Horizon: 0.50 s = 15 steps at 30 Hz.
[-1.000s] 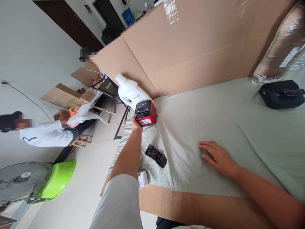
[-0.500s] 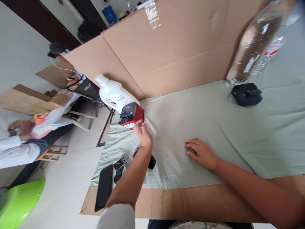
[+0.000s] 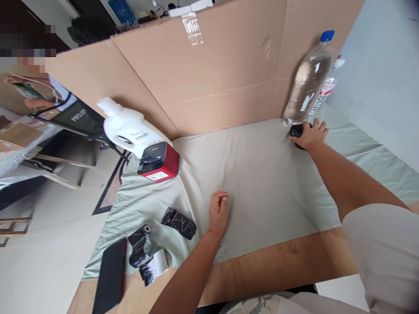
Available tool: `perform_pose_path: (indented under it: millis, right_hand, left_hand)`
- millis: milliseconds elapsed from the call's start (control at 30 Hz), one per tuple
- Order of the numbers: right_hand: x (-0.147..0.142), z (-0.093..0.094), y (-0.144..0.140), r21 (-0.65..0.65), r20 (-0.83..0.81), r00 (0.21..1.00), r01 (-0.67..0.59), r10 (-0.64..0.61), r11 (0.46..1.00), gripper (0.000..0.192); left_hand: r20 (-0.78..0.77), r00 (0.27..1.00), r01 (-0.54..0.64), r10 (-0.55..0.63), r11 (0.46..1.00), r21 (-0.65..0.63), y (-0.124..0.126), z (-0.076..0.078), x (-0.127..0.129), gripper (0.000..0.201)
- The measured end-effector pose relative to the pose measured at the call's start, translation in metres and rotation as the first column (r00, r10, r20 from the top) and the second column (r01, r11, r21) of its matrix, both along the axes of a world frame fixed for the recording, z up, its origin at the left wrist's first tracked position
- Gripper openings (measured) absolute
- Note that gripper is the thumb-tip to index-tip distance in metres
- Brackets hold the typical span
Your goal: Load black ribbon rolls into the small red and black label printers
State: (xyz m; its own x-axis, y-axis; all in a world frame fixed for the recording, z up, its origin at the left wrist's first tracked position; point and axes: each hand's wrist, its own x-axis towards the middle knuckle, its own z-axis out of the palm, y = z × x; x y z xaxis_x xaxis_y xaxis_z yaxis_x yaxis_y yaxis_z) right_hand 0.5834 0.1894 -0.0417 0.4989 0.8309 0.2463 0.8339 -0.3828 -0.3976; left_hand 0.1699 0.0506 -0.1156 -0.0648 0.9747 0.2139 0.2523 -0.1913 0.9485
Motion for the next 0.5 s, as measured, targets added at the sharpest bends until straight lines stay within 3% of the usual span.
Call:
perform_pose_path:
  millis: [100,200,300,400,500]
  right_hand:
    - [0.007,-0.009,-0.010,-0.153,-0.066,0.992,0.092,-0.103,0.984,0.083]
    - [-0.010,-0.015,-0.023,-0.099,-0.097,0.993,0.054,-0.063,0.994,0.097]
    - [-0.048,-0.013,-0.042,0.065,-0.128,0.975,-0.175,0.182,0.982,0.092]
    - [-0.106,-0.008,-0.078,0.171,-0.136,0.873,-0.445,0.468,0.879,0.090]
    - [-0.179,-0.010,-0.126,0.224,-0.143,0.769,-0.588,0.623,0.777,0.084]
  left_hand:
    - [0.007,1.000,0.005,-0.005,1.000,-0.002,-0.001,0.000,0.003,0.023]
    - [0.048,0.999,0.008,-0.009,1.000,0.014,-0.004,0.002,0.004,0.023]
    - [0.134,0.986,0.095,-0.097,0.995,0.023,-0.006,0.002,0.004,0.025]
    - [0.287,0.922,0.288,-0.260,0.956,-0.060,-0.008,0.002,0.003,0.035]
    - [0.469,0.786,0.494,-0.402,0.865,-0.087,-0.010,0.003,0.003,0.062]
